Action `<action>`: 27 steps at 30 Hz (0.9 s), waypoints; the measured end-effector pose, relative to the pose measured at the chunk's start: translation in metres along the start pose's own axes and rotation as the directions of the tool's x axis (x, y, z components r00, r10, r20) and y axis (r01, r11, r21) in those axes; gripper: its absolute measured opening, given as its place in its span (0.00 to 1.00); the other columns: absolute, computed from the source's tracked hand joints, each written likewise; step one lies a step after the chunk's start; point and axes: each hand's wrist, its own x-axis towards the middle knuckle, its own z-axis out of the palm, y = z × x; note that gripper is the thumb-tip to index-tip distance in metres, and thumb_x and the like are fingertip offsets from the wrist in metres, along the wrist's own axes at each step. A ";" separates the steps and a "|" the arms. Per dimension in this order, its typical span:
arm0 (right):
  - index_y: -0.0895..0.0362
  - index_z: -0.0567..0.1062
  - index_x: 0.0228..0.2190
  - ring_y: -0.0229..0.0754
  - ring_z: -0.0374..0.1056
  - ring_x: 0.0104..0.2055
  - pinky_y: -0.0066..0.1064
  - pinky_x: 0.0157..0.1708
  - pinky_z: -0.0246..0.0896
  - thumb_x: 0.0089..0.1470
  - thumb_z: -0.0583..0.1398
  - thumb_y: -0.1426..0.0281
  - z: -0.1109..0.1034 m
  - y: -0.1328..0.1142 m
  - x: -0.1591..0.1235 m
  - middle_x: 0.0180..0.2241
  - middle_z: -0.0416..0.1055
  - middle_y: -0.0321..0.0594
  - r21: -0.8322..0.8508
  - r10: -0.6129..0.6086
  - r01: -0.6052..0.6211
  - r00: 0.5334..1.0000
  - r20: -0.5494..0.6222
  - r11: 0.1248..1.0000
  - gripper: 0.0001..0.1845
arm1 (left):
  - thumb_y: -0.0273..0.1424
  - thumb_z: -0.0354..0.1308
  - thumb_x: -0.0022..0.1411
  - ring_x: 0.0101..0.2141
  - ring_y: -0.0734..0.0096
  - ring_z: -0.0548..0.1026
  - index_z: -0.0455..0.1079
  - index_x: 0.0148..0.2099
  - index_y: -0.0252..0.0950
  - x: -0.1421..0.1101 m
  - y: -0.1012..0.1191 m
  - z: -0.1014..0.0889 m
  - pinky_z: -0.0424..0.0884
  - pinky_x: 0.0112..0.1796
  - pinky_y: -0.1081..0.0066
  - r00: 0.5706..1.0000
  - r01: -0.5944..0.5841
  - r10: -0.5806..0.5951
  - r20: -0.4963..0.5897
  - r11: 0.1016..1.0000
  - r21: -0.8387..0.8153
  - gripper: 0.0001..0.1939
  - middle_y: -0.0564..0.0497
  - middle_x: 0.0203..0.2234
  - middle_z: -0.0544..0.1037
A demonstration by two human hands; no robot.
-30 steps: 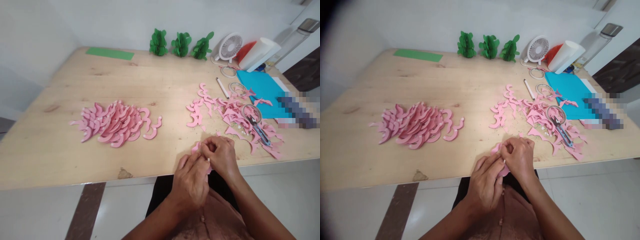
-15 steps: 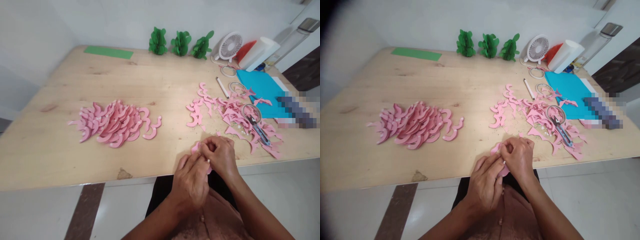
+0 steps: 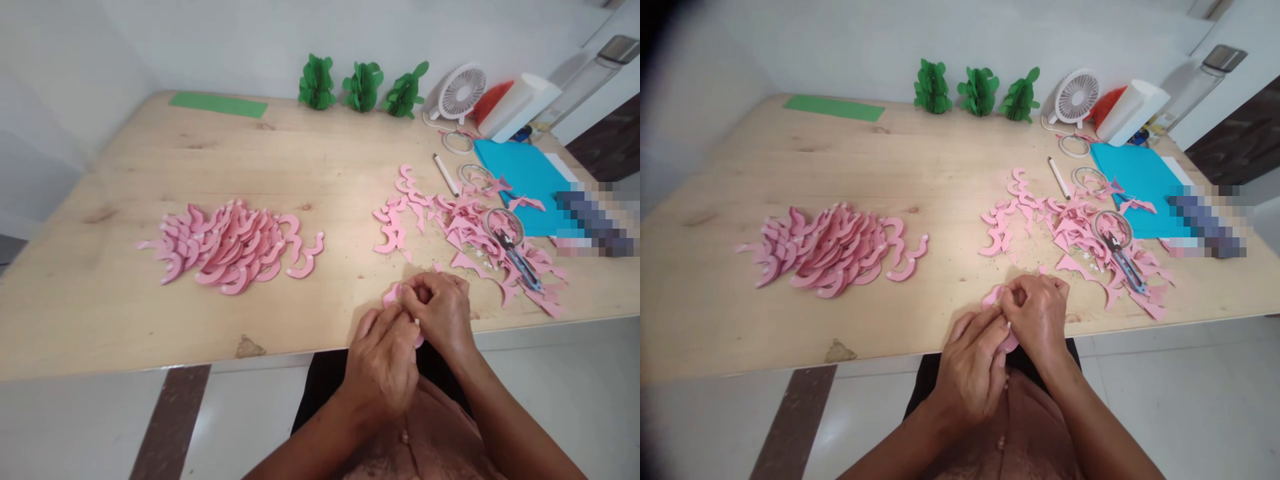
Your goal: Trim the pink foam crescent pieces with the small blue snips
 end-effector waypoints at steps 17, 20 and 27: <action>0.54 0.70 0.16 0.41 0.62 0.24 0.39 0.40 0.49 0.47 0.59 0.65 0.003 -0.006 -0.003 0.15 0.65 0.32 -0.005 0.057 -0.057 0.996 -0.068 0.998 0.12 | 0.20 0.47 0.56 0.52 0.56 0.70 0.64 0.50 0.31 -0.002 0.000 0.002 0.64 0.47 0.56 1.000 0.011 -0.011 0.011 1.000 -0.014 0.18 0.39 0.46 0.77; 0.55 0.71 0.17 0.42 0.63 0.25 0.40 0.41 0.49 0.47 0.60 0.66 0.005 -0.007 -0.003 0.15 0.66 0.33 -0.005 0.063 -0.063 0.995 -0.080 0.998 0.11 | 0.20 0.48 0.56 0.51 0.56 0.71 0.64 0.48 0.31 -0.003 0.000 0.002 0.64 0.47 0.56 1.000 0.013 -0.013 0.018 1.000 -0.018 0.17 0.39 0.46 0.76; 0.55 0.71 0.17 0.43 0.64 0.26 0.40 0.40 0.48 0.48 0.59 0.66 0.006 -0.008 -0.006 0.17 0.70 0.35 -0.033 0.049 -0.053 0.994 -0.102 0.998 0.11 | 0.21 0.48 0.57 0.52 0.55 0.71 0.63 0.49 0.32 -0.003 0.000 0.002 0.65 0.47 0.55 1.000 0.007 -0.007 0.004 1.000 -0.010 0.17 0.40 0.44 0.77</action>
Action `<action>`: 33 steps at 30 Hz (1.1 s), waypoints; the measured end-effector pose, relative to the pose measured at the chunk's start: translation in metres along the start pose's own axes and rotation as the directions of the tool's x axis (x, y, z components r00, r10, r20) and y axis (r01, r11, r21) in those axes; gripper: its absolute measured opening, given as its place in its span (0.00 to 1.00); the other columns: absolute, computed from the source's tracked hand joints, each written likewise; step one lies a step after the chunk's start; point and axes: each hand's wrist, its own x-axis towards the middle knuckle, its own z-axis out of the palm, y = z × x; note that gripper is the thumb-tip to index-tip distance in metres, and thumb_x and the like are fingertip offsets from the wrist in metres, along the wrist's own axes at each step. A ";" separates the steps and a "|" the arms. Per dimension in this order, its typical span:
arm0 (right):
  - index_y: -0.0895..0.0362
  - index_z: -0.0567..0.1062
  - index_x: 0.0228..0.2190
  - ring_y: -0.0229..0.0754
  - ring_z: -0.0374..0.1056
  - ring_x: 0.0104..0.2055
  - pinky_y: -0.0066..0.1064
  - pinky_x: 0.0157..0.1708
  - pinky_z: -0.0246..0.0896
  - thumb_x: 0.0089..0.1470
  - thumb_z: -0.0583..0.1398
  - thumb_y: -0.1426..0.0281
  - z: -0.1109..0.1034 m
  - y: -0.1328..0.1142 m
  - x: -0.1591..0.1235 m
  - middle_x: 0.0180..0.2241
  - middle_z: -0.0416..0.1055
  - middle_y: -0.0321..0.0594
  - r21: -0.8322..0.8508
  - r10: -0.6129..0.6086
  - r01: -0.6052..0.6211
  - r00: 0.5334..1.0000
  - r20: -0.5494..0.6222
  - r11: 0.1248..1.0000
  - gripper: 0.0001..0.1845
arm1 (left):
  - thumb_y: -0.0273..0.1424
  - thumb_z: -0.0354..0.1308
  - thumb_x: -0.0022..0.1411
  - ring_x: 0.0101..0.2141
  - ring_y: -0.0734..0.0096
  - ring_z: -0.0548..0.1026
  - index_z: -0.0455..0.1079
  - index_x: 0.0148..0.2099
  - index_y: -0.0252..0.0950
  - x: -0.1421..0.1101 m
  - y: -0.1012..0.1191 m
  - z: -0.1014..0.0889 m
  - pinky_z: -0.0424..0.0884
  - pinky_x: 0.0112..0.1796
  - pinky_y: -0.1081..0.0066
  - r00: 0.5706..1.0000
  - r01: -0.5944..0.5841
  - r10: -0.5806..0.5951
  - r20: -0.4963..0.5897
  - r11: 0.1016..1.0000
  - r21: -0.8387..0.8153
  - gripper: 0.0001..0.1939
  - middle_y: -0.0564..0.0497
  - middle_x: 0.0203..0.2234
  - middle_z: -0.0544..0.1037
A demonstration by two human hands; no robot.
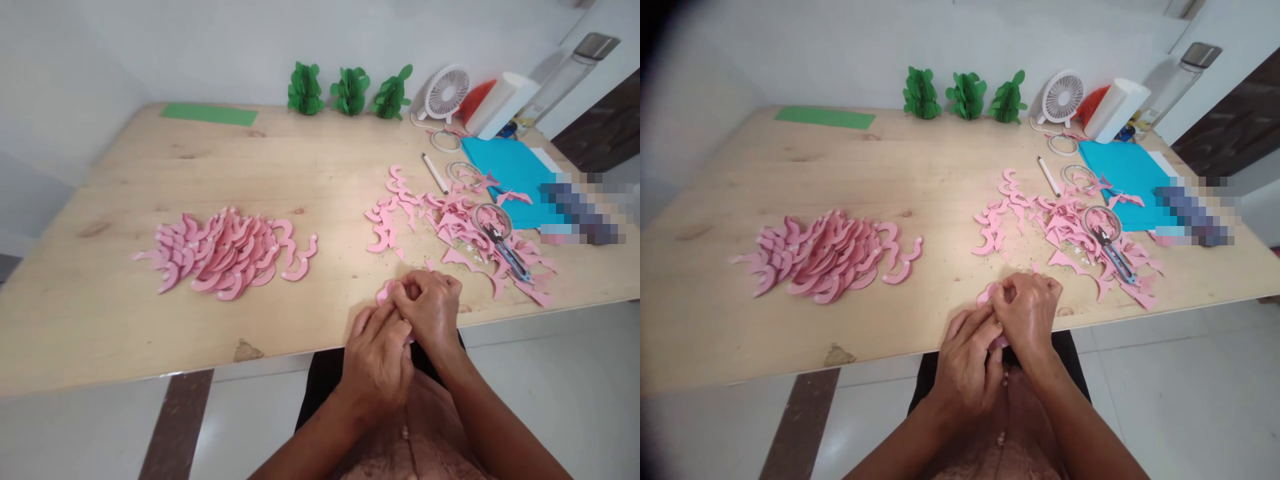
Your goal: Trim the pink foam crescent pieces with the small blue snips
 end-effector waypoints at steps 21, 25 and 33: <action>0.58 0.77 0.37 0.46 0.65 0.39 0.40 0.40 0.57 0.59 0.55 0.72 -0.018 0.030 -0.010 0.33 0.72 0.44 0.139 -0.419 0.406 0.904 0.083 0.903 0.10 | 0.20 0.49 0.56 0.49 0.54 0.72 0.62 0.47 0.31 -0.002 -0.001 0.003 0.67 0.46 0.54 1.000 -0.019 0.020 -0.015 0.996 0.090 0.15 0.37 0.43 0.77; 0.59 0.77 0.39 0.47 0.64 0.39 0.40 0.38 0.57 0.59 0.55 0.73 -0.019 0.032 -0.012 0.34 0.71 0.45 0.114 -0.453 0.443 0.887 0.088 0.889 0.11 | 0.19 0.49 0.55 0.50 0.55 0.71 0.62 0.48 0.30 -0.001 -0.001 0.003 0.66 0.46 0.55 0.999 -0.035 0.037 -0.018 0.997 0.074 0.16 0.37 0.43 0.77; 0.60 0.73 0.46 0.47 0.64 0.41 0.40 0.39 0.59 0.60 0.53 0.73 -0.024 0.037 -0.011 0.38 0.71 0.47 0.194 -0.432 0.407 0.895 0.109 0.892 0.14 | 0.19 0.49 0.55 0.49 0.55 0.72 0.61 0.47 0.32 -0.003 -0.002 0.002 0.66 0.46 0.54 0.999 -0.044 0.043 0.009 0.995 0.088 0.17 0.38 0.43 0.77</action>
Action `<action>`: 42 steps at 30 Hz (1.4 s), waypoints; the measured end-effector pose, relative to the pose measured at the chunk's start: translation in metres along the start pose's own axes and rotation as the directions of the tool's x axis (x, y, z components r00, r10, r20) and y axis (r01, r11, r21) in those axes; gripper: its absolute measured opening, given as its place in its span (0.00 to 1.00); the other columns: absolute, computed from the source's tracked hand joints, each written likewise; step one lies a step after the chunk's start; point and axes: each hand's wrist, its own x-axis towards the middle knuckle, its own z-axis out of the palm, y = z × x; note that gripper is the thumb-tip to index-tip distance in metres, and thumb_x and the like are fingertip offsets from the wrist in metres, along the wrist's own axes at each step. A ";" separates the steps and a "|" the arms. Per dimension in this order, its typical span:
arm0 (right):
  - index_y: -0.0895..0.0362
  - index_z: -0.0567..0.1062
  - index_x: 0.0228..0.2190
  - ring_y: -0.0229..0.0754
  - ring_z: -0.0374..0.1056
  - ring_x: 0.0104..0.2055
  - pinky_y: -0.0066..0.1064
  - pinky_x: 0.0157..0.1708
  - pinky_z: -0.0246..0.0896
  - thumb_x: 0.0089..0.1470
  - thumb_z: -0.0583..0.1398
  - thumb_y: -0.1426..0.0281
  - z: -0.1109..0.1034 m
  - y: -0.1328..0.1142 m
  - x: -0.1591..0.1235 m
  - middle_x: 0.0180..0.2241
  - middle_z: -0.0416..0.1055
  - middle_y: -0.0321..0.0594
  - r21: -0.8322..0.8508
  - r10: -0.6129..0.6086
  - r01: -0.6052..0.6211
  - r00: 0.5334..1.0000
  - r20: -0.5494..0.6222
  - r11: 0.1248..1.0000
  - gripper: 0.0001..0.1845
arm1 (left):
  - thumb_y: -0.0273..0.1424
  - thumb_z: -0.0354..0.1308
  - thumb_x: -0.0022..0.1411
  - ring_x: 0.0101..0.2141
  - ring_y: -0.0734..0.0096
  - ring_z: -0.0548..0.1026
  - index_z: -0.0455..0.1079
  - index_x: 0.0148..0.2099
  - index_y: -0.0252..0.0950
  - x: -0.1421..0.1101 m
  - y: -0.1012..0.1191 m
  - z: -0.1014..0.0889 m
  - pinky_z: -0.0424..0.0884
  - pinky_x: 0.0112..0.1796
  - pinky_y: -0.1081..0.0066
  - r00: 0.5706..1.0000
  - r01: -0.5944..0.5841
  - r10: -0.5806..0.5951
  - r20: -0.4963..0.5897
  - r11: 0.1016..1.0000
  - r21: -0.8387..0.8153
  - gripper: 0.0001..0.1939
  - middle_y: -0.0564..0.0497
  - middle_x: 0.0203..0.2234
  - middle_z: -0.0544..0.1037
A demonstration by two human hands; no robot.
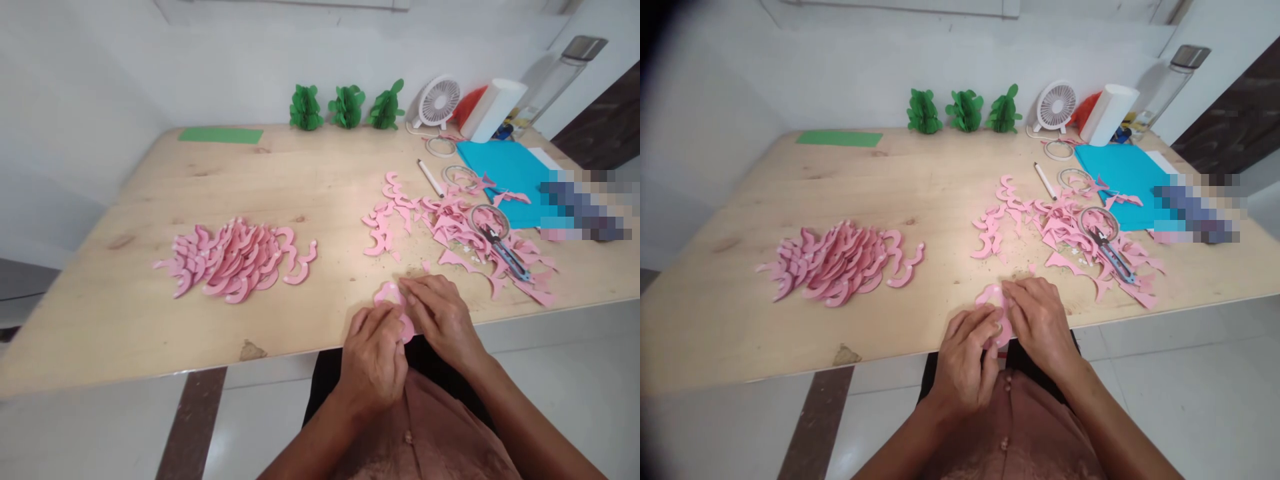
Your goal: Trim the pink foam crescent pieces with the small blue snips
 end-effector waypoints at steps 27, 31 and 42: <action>0.57 0.71 0.50 0.47 0.61 0.38 0.39 0.36 0.55 0.60 0.52 0.74 -0.003 0.014 0.002 0.36 0.69 0.47 -0.248 -0.193 0.237 0.963 0.189 0.940 0.17 | 0.19 0.49 0.54 0.49 0.57 0.72 0.61 0.47 0.34 0.000 -0.001 0.001 0.66 0.47 0.55 1.000 -0.003 0.003 0.013 1.000 0.009 0.16 0.38 0.45 0.76; 0.55 0.70 0.50 0.46 0.60 0.38 0.38 0.36 0.56 0.61 0.50 0.74 -0.002 0.016 -0.001 0.36 0.69 0.45 -0.199 -0.146 0.168 0.982 0.118 0.966 0.17 | 0.19 0.49 0.54 0.49 0.57 0.72 0.61 0.47 0.34 0.000 0.000 0.001 0.65 0.47 0.55 1.000 0.006 -0.006 0.009 1.000 -0.008 0.17 0.38 0.45 0.76; 0.55 0.71 0.50 0.49 0.60 0.41 0.40 0.38 0.56 0.58 0.53 0.77 -0.003 0.013 0.000 0.39 0.69 0.48 -0.273 -0.123 0.156 0.983 0.134 0.949 0.19 | 0.19 0.49 0.56 0.49 0.59 0.70 0.59 0.53 0.34 0.000 0.004 -0.003 0.66 0.48 0.54 0.995 0.092 -0.095 -0.022 0.990 -0.108 0.21 0.41 0.45 0.74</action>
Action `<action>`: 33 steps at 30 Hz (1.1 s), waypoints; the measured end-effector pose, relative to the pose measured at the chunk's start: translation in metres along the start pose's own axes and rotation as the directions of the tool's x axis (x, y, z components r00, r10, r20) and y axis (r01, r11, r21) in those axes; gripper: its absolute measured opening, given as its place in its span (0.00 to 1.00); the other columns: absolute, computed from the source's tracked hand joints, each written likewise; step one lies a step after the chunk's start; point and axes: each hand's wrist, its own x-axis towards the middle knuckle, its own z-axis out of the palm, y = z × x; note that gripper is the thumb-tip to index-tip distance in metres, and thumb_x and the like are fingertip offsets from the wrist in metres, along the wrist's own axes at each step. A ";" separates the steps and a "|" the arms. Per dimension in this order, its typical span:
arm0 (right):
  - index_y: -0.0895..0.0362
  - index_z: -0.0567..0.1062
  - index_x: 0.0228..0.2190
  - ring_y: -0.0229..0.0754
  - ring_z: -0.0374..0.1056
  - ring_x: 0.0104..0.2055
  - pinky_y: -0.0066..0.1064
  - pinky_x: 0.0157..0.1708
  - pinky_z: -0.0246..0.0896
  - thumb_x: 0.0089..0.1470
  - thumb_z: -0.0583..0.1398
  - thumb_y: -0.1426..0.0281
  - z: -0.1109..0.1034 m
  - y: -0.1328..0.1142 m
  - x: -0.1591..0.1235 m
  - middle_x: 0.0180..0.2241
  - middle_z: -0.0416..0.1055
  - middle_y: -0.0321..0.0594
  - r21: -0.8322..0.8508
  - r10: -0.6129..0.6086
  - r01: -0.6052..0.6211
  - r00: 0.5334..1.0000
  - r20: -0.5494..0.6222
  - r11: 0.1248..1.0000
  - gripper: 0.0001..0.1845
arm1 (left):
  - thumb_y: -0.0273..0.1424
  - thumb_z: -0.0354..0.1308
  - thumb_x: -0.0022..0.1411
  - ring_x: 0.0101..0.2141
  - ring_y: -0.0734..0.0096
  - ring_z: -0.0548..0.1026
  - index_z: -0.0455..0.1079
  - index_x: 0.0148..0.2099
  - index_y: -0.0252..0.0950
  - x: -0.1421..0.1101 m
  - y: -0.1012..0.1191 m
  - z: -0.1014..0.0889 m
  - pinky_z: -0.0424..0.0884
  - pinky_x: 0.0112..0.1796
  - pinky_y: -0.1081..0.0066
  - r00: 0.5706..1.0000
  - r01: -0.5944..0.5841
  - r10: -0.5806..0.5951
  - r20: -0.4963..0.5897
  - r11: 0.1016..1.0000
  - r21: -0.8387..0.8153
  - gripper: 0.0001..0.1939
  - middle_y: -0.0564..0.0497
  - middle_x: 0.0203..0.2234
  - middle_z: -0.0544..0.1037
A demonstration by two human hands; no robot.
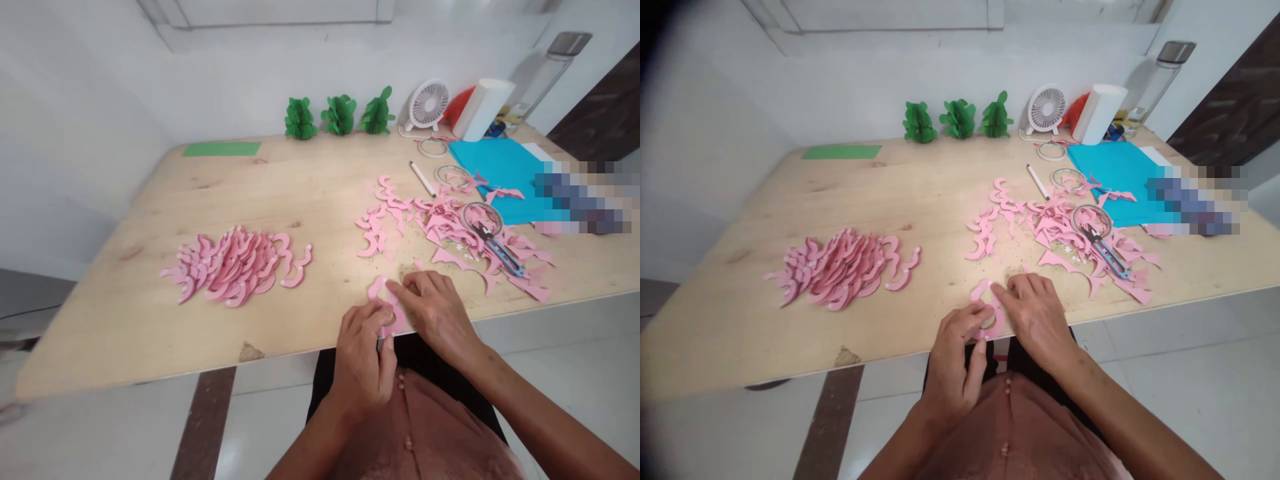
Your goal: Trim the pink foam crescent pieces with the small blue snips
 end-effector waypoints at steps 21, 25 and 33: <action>0.51 0.76 0.36 0.43 0.69 0.39 0.36 0.39 0.63 0.57 0.56 0.72 -0.024 -0.034 -0.006 0.33 0.74 0.38 0.783 0.350 -0.205 0.937 -0.017 0.588 0.08 | 0.26 0.52 0.61 0.43 0.62 0.75 0.70 0.40 0.35 0.019 0.021 -0.018 0.69 0.48 0.60 0.848 0.478 -0.517 0.115 0.654 -0.586 0.06 0.46 0.37 0.78; 0.52 0.75 0.34 0.44 0.68 0.37 0.37 0.38 0.62 0.56 0.57 0.72 -0.023 -0.038 -0.004 0.31 0.74 0.38 0.748 0.355 -0.197 0.933 -0.055 0.634 0.07 | 0.27 0.53 0.60 0.43 0.61 0.76 0.72 0.40 0.35 0.018 0.018 -0.018 0.69 0.48 0.59 0.840 0.496 -0.530 0.120 0.657 -0.568 0.08 0.47 0.37 0.79; 0.53 0.74 0.31 0.45 0.67 0.35 0.37 0.36 0.61 0.54 0.58 0.72 -0.020 -0.040 -0.004 0.28 0.72 0.38 0.674 0.362 -0.215 0.928 -0.083 0.706 0.05 | 0.28 0.54 0.58 0.42 0.60 0.77 0.73 0.40 0.35 0.016 0.016 -0.016 0.70 0.47 0.60 0.824 0.516 -0.554 0.122 0.642 -0.567 0.09 0.47 0.37 0.81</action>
